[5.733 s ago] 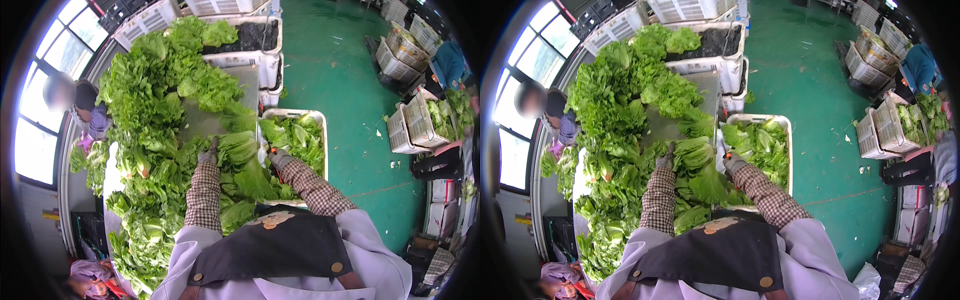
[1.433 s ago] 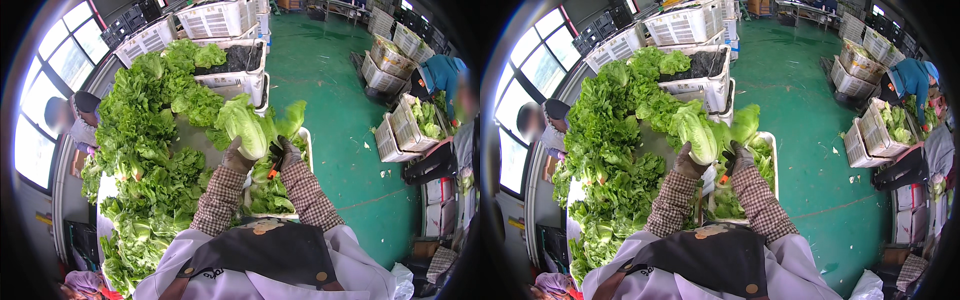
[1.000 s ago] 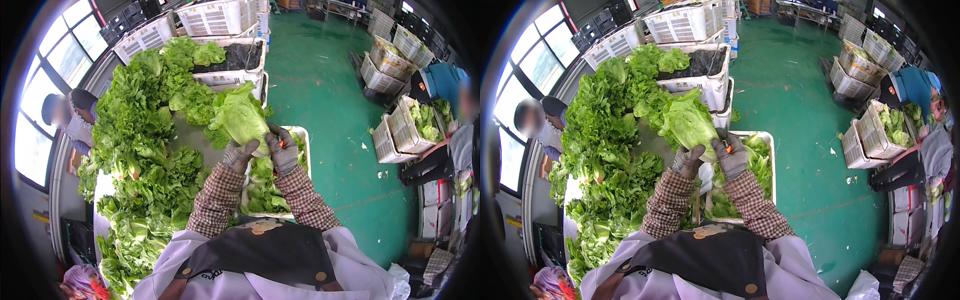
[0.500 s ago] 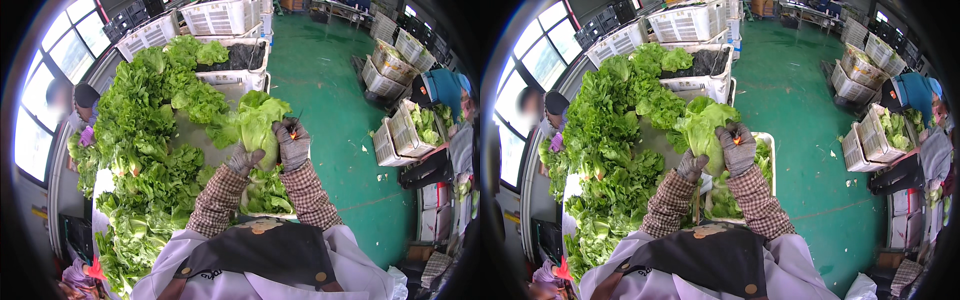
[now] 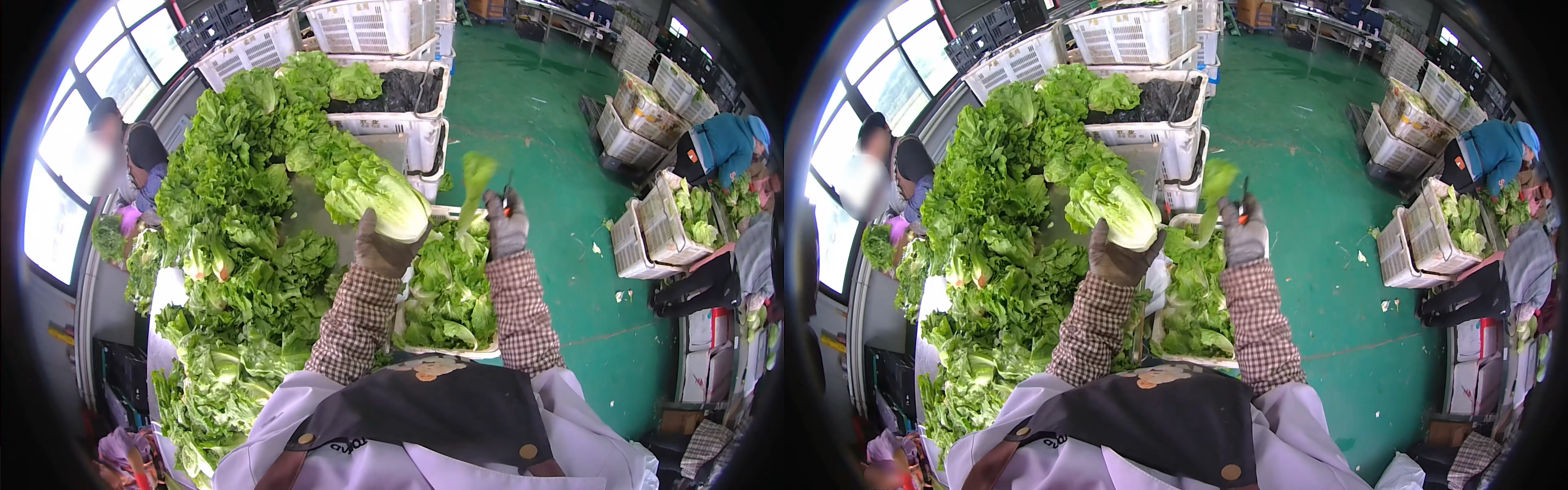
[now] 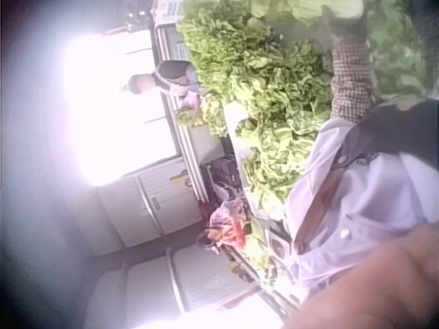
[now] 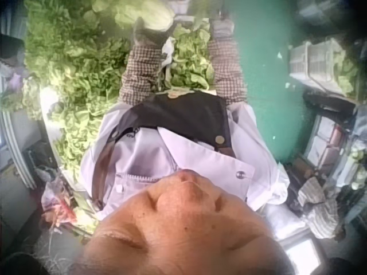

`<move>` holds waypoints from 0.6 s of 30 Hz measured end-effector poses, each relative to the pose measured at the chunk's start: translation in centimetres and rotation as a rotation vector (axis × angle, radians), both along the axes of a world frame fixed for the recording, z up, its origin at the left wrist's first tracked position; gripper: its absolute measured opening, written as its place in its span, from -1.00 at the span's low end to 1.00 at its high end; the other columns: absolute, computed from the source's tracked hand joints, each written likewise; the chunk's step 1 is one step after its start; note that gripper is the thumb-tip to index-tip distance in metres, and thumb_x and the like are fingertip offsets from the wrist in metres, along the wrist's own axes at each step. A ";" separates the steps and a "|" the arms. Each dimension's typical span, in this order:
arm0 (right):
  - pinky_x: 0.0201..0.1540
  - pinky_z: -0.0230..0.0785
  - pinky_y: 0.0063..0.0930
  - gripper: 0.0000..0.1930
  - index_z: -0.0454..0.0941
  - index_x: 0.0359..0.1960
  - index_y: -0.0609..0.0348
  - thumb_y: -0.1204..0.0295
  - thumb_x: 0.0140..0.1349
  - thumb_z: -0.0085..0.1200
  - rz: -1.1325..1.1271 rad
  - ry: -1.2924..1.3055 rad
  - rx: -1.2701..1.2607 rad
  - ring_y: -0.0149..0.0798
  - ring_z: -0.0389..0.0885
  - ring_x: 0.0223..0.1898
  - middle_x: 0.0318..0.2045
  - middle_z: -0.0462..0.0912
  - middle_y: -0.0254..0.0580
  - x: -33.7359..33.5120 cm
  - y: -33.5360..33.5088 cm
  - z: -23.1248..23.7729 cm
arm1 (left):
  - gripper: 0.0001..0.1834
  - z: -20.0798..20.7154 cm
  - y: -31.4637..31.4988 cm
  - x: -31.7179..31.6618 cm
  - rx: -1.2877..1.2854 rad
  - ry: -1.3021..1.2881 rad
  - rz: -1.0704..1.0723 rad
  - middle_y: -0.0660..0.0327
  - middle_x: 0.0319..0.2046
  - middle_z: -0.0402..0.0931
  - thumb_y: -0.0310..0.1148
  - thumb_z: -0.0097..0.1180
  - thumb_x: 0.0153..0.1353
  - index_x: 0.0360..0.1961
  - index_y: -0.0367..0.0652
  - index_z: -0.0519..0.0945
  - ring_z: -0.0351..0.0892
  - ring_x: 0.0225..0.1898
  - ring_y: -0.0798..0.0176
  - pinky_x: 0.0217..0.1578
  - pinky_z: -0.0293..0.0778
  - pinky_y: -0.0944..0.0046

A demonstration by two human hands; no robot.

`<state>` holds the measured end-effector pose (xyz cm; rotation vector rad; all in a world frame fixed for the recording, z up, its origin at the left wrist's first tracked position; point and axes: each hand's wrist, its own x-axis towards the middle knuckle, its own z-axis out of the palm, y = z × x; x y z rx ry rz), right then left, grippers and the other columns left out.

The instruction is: The person repeatedly picks up heads of lettuce from a table, uses shears to trim the base and remove outer leaves, and places the trimmed lettuce into a white crate. The person works continuously at a processing station in a commercial kitchen.

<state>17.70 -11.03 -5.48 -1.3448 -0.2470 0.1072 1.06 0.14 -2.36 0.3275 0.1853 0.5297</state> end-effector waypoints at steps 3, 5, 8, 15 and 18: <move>-0.63 0.22 -0.71 -0.58 0.47 -0.09 0.22 0.25 0.07 0.18 0.476 0.202 0.000 -0.55 0.37 -0.62 -0.50 0.52 -0.33 -4.6 -0.4 3.1 | -0.28 0.7 -0.4 -0.5 0.149 -0.107 -0.079 0.18 0.06 0.36 -0.03 0.22 -0.09 0.12 0.02 0.28 0.37 0.07 0.07 0.06 0.32 -0.06; -0.54 0.29 -0.70 -0.69 0.51 -0.20 0.25 0.34 0.06 0.18 0.551 0.201 0.025 -0.54 0.42 -0.57 -0.54 0.52 -0.37 -6.7 -0.3 6.1 | -0.14 0.3 0.3 0.3 0.292 -0.154 -0.208 0.12 0.09 0.31 -0.16 0.33 -0.16 0.17 -0.12 0.20 0.33 0.10 0.07 0.12 0.26 -0.03; -0.49 0.31 -0.71 -0.81 0.53 -0.30 0.26 0.43 0.07 0.15 0.455 0.046 0.071 -0.55 0.44 -0.53 -0.55 0.52 -0.41 -7.2 -0.4 5.7 | -0.16 1.0 -0.1 0.0 0.374 -0.107 -0.317 0.11 0.09 0.32 -0.22 0.33 -0.14 0.17 -0.16 0.19 0.33 0.11 0.08 0.11 0.28 -0.01; -0.29 0.39 -0.58 -0.49 0.42 -0.07 0.33 0.31 -0.03 0.26 0.014 -0.536 -0.589 -0.39 0.49 -0.40 -0.37 0.55 -0.24 -3.1 0.4 2.2 | -0.19 -0.5 0.4 -0.4 0.258 -0.147 -0.276 0.14 0.07 0.34 -0.28 0.34 -0.15 0.16 -0.11 0.22 0.35 0.09 0.07 0.08 0.32 -0.03; -0.11 0.37 -0.39 -0.42 0.40 -0.05 0.35 0.28 -0.09 0.30 0.279 -0.242 -0.230 -0.18 0.47 -0.14 -0.15 0.48 0.01 -4.1 -0.7 2.8 | -0.20 -1.3 0.6 -0.4 0.353 -0.059 -0.242 0.16 0.06 0.33 -0.39 0.37 -0.16 0.15 -0.09 0.24 0.35 0.08 0.10 0.05 0.37 -0.02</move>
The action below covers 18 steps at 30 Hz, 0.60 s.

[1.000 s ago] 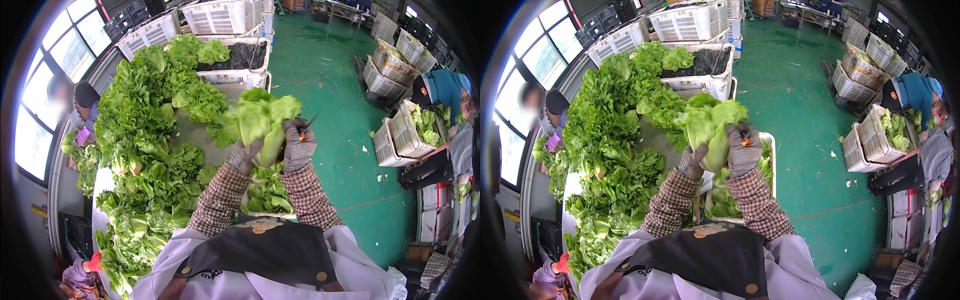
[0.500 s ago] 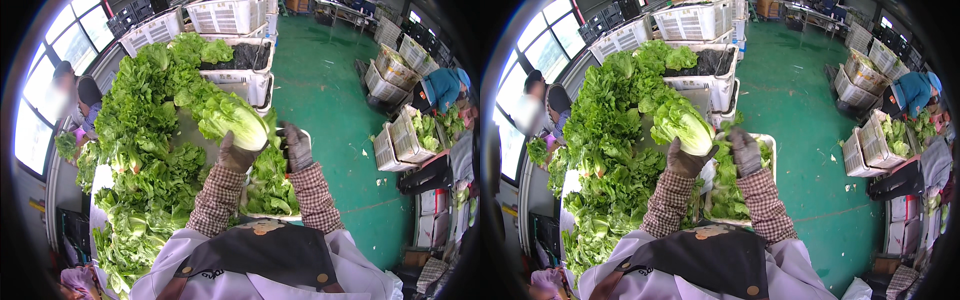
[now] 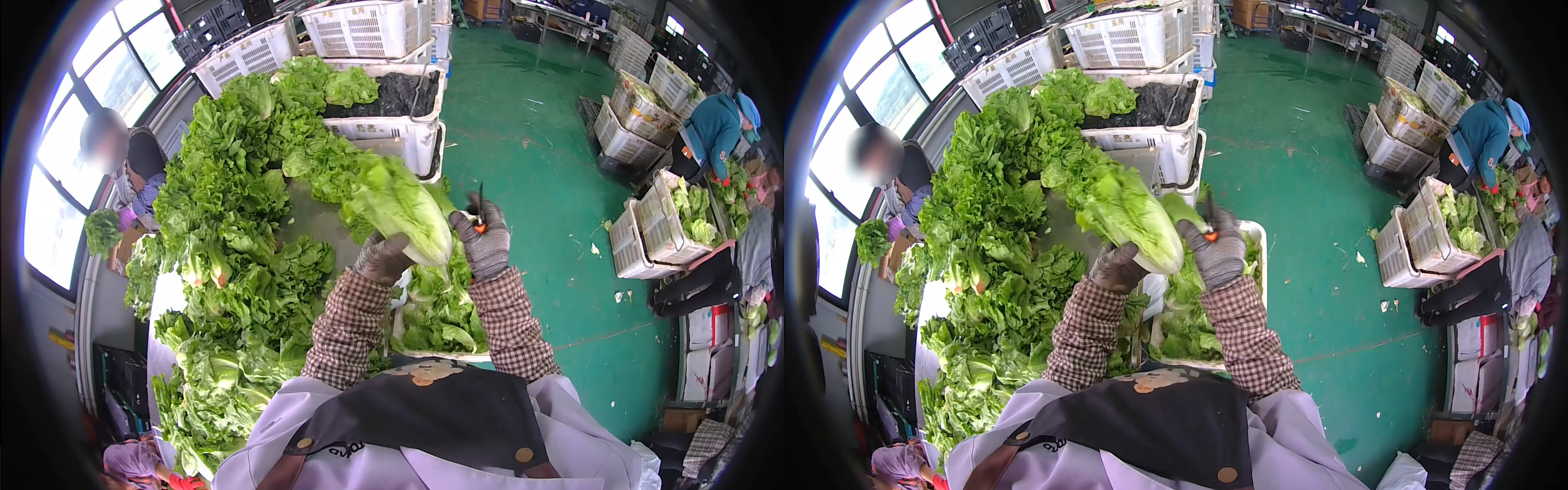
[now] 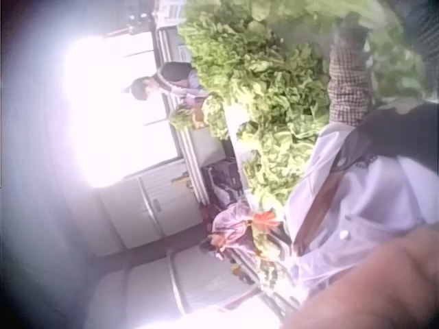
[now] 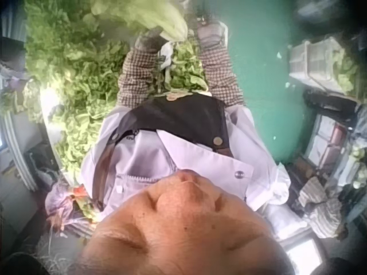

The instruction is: The person repeatedly picks up heads of lettuce from a table, uses shears to trim the base and remove outer leaves, and places the trimmed lettuce into a white crate. The person works continuously at a processing station in a commercial kitchen.

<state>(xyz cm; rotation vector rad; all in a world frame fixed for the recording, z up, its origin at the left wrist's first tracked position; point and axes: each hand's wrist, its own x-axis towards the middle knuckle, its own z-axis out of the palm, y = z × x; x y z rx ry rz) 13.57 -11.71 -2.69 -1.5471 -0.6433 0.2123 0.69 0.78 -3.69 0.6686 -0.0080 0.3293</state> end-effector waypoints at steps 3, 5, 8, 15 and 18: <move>-0.23 0.36 -0.51 -0.67 0.52 -0.28 0.28 0.36 -0.05 0.26 0.122 -0.081 0.018 -0.34 0.50 -0.36 -0.41 0.55 -0.25 -1.5 0.4 2.3 | -0.22 -1.1 -0.2 0.3 -0.021 0.039 0.016 0.15 0.06 0.32 -0.45 0.34 -0.13 0.16 -0.06 0.24 0.35 0.09 0.10 0.07 0.36 0.00; -0.27 0.35 -0.58 -0.73 0.50 -0.29 0.29 0.39 0.02 0.20 0.013 0.004 0.163 -0.42 0.47 -0.39 -0.43 0.54 -0.28 -1.4 0.5 1.2 | -0.24 -1.2 -0.7 0.3 -0.065 0.040 -0.035 0.17 0.08 0.31 -0.37 0.32 -0.10 0.16 -0.04 0.24 0.33 0.10 0.10 0.09 0.33 -0.01; -0.31 0.32 -0.62 -0.82 0.49 -0.29 0.29 0.46 0.11 0.11 -0.038 0.289 0.526 -0.48 0.43 -0.42 -0.44 0.53 -0.32 -1.8 0.8 0.8 | -0.33 -3.9 -0.2 0.7 -0.122 0.049 -0.043 0.20 0.09 0.31 -0.14 0.17 0.03 0.16 -0.07 0.24 0.28 0.14 0.11 0.16 0.21 0.01; -0.40 0.31 -0.57 -0.78 0.50 -0.28 0.24 0.34 0.15 0.06 -0.243 0.687 0.488 -0.45 0.42 -0.46 -0.46 0.52 -0.32 1.8 0.1 -0.1 | -0.51 -1.2 -0.3 0.8 0.974 0.137 0.239 0.16 0.20 0.15 -0.20 -0.28 0.28 0.22 -0.09 0.13 0.16 0.21 0.18 0.21 0.14 0.19; -0.37 0.30 -0.60 -0.63 0.46 -0.14 0.27 0.22 0.15 0.08 -0.423 -0.060 -0.073 -0.45 0.41 -0.44 -0.39 0.53 -0.28 3.9 -0.3 -3.1 | -0.36 -0.8 -0.1 0.2 0.285 -0.092 0.126 0.17 0.21 0.15 -0.20 0.03 0.12 0.22 -0.08 0.14 0.15 0.22 0.16 0.22 0.11 0.10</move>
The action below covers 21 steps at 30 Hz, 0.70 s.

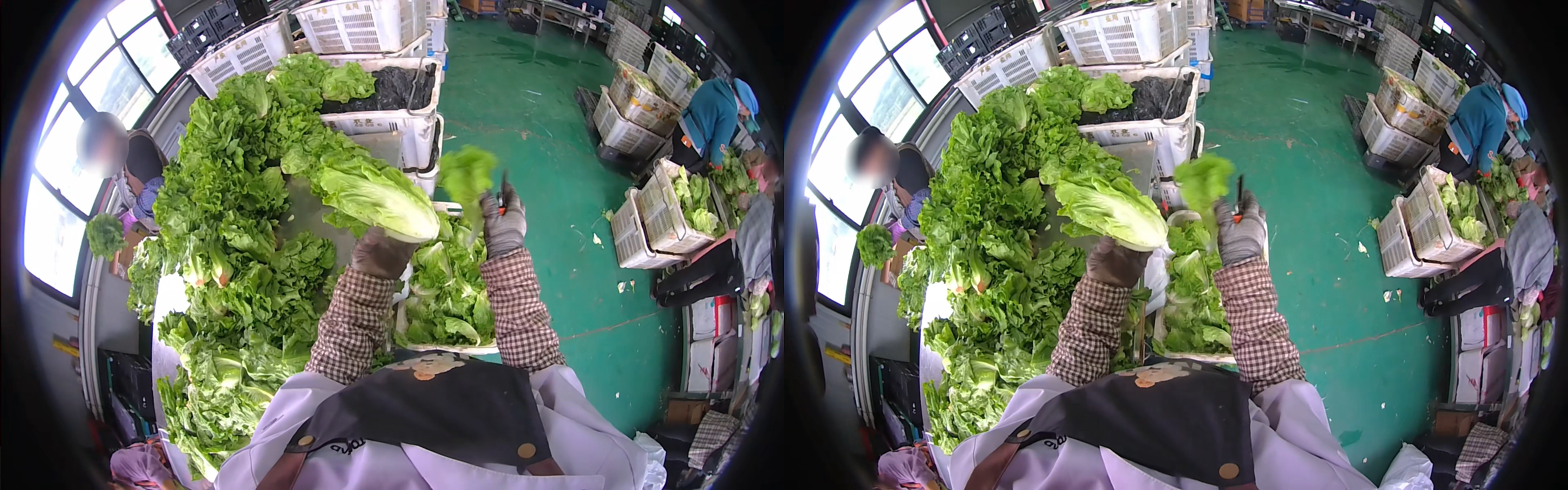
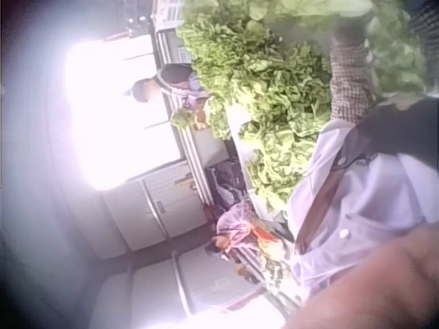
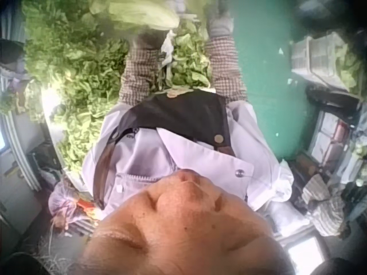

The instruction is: The person repeatedly picks up heads of lettuce from a table, uses shears to trim the base and remove outer leaves, and places the trimmed lettuce into a white crate. The person works continuously at a processing station in a commercial kitchen.

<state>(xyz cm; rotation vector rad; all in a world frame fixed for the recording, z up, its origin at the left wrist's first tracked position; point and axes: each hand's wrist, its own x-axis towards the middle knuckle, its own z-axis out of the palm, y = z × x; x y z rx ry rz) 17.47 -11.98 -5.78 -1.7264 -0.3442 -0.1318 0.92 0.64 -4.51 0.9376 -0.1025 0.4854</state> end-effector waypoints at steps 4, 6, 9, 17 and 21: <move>-0.61 0.28 -0.68 -0.41 0.41 -0.03 0.27 -0.02 0.12 0.04 0.538 0.460 0.239 -0.47 0.48 -0.48 -0.33 0.56 -0.26 -4.4 0.1 2.0 | -0.20 0.8 0.5 0.2 -0.481 -0.168 -0.223 0.15 0.16 0.23 -0.28 0.30 -0.12 0.18 -0.09 0.21 0.20 0.19 0.10 0.22 0.13 0.09; -0.68 0.21 -0.75 -0.54 0.43 -0.06 0.23 0.21 0.07 0.17 0.849 0.773 0.384 -0.55 0.41 -0.61 -0.40 0.57 -0.29 -6.6 -1.0 4.8 | -0.22 1.0 0.9 0.5 -0.452 -0.178 -0.320 0.12 0.17 0.21 -0.29 0.26 -0.07 0.19 -0.12 0.18 0.22 0.18 0.08 0.21 0.15 0.12; -0.69 0.18 -0.78 -0.54 0.42 -0.03 0.22 0.37 0.01 0.24 0.791 0.671 0.530 -0.57 0.39 -0.67 -0.42 0.57 -0.31 -7.7 -0.7 5.0 | -0.20 1.9 0.9 0.6 -0.344 -0.081 -0.285 0.09 0.20 0.15 -0.16 0.17 0.02 0.24 -0.17 0.10 0.20 0.19 0.06 0.19 0.16 0.08; -0.03 0.34 -0.55 -0.49 0.40 0.01 0.31 0.46 -0.01 0.25 0.682 0.233 0.390 -0.38 0.46 -0.08 -0.08 0.51 -0.15 -8.4 0.7 2.8 | -0.40 4.0 -0.9 -0.7 -0.103 0.111 0.093 0.10 0.06 0.33 -0.26 0.15 0.09 0.14 -0.14 0.24 0.37 0.06 0.16 0.01 0.41 0.10; -0.47 0.35 -0.60 -0.55 0.47 -0.12 0.25 0.11 0.13 0.09 0.541 0.745 0.470 -0.45 0.52 -0.41 -0.28 0.59 -0.25 -8.2 -0.1 6.7 | -0.36 4.0 -1.2 -1.1 -0.180 0.037 0.069 0.11 0.02 0.37 -0.27 0.22 0.01 0.11 -0.17 0.28 0.40 0.03 0.11 0.02 0.39 0.08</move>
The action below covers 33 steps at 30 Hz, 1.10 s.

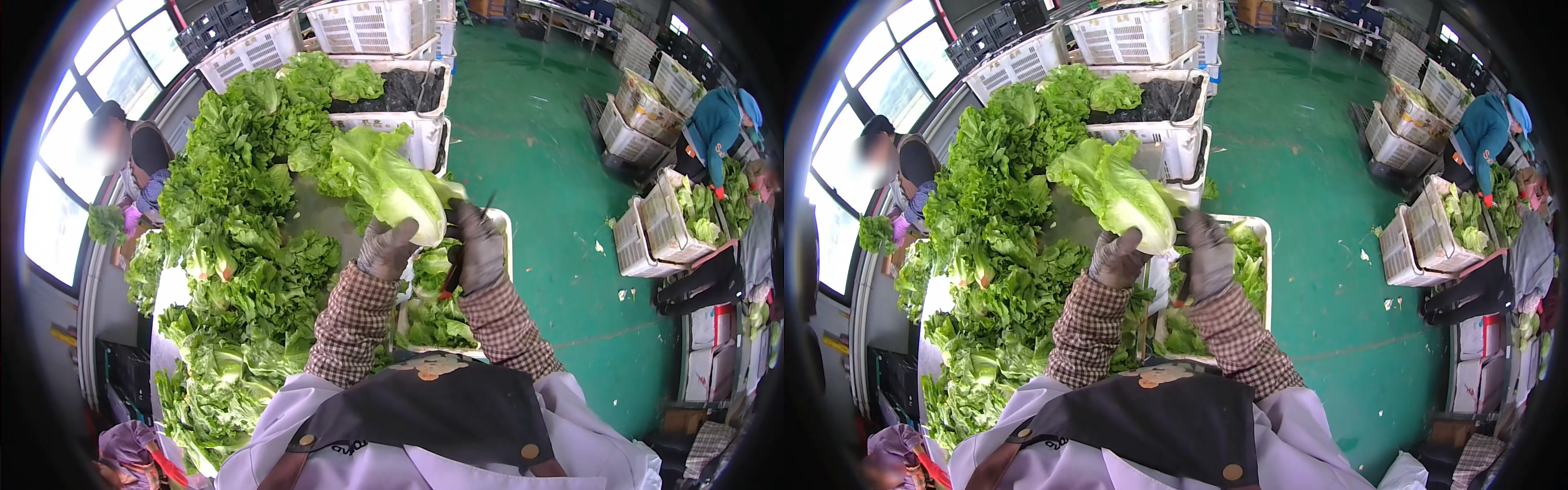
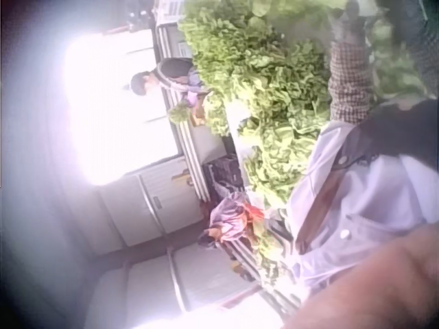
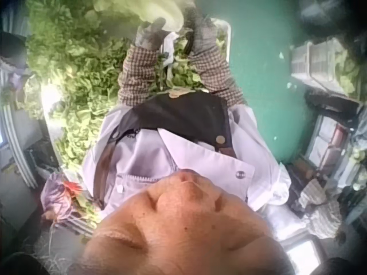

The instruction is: The person repeatedly picks up heads of lettuce from a table, uses shears to trim the base and remove outer leaves, and places the trimmed lettuce into a white crate. The person works continuously at a processing station in a commercial kitchen.

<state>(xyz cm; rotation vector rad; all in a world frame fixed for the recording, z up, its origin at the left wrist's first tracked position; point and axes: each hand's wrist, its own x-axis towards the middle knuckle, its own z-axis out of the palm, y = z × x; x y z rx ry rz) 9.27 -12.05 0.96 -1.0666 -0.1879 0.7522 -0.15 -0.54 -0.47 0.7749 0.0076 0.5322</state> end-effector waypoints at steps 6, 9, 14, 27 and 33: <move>-0.55 0.28 -0.65 -0.64 0.45 -0.19 0.21 0.17 0.14 0.09 0.094 0.073 0.005 -0.47 0.48 -0.49 -0.42 0.55 -0.27 0.4 -0.7 -2.4 | -0.29 -0.4 -0.2 0.3 -0.193 -0.104 -0.156 0.13 -0.03 0.43 -0.25 0.28 -0.09 0.10 -0.18 0.27 0.41 0.04 0.10 0.10 0.29 0.06; -0.34 0.37 -0.60 -0.67 0.45 -0.20 0.26 0.46 0.00 0.23 -0.007 -0.392 0.094 -0.48 0.46 -0.41 -0.40 0.55 -0.28 -1.3 -0.4 -0.9 | -0.25 -0.5 0.1 0.6 -0.103 -0.093 -0.177 0.11 -0.03 0.43 -0.23 0.30 -0.10 0.12 -0.18 0.25 0.39 0.05 0.08 0.10 0.29 0.06; -0.37 0.37 -0.48 -0.74 0.53 -0.33 0.24 0.48 -0.11 0.26 -0.286 -0.967 -0.039 -0.26 0.48 -0.48 -0.46 0.48 -0.13 -1.1 -0.3 -2.3 | -0.17 -0.5 -0.5 0.1 -0.033 0.012 -0.139 0.11 0.01 0.38 -0.04 0.30 -0.12 0.14 -0.12 0.21 0.36 0.07 0.06 0.11 0.29 0.07; -0.74 0.14 -0.64 -0.58 0.39 -0.22 0.19 0.09 0.09 0.09 -0.135 0.017 -0.156 -0.55 0.25 -0.70 -0.54 0.38 -0.34 1.9 0.2 -4.7 | -0.31 -0.1 -0.9 0.5 -0.587 0.004 0.165 0.13 -0.07 0.43 0.03 0.23 -0.06 0.04 -0.09 0.32 0.44 -0.03 0.11 -0.06 0.48 0.07; -0.20 0.43 -0.40 -0.32 0.07 0.23 0.21 0.10 0.19 -0.02 -0.068 -1.207 -0.079 -0.09 0.58 -0.21 -0.12 0.51 0.06 -2.4 0.2 -0.9 | -0.25 0.4 -1.5 0.3 -0.455 -0.002 0.034 0.16 -0.05 0.43 0.14 0.14 -0.03 0.09 -0.09 0.29 0.41 -0.01 0.10 0.04 0.36 0.14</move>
